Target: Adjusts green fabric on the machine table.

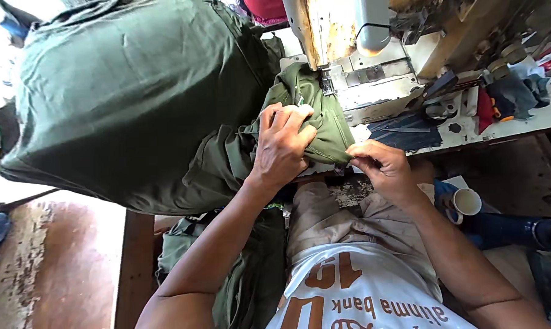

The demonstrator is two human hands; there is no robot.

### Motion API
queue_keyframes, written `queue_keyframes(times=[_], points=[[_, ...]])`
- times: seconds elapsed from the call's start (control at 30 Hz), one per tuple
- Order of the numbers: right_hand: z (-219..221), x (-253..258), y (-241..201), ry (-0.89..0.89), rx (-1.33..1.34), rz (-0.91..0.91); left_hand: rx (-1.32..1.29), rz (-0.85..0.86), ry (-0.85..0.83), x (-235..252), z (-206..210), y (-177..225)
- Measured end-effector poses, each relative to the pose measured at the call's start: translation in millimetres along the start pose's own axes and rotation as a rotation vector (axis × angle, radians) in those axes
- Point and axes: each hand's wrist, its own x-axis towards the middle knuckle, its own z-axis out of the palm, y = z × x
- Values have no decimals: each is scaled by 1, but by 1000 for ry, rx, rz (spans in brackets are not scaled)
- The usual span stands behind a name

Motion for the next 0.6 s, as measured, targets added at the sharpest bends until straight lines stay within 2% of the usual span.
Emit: queue_keyframes(times=[0.27, 0.37, 0.6], points=[[6, 19, 10, 34, -20, 139, 44, -48, 5, 20, 0, -11], [12, 33, 22, 63, 54, 182, 59, -92, 26, 26, 2, -15], [24, 61, 37, 124, 210, 129, 32, -247, 115, 30, 11, -20]])
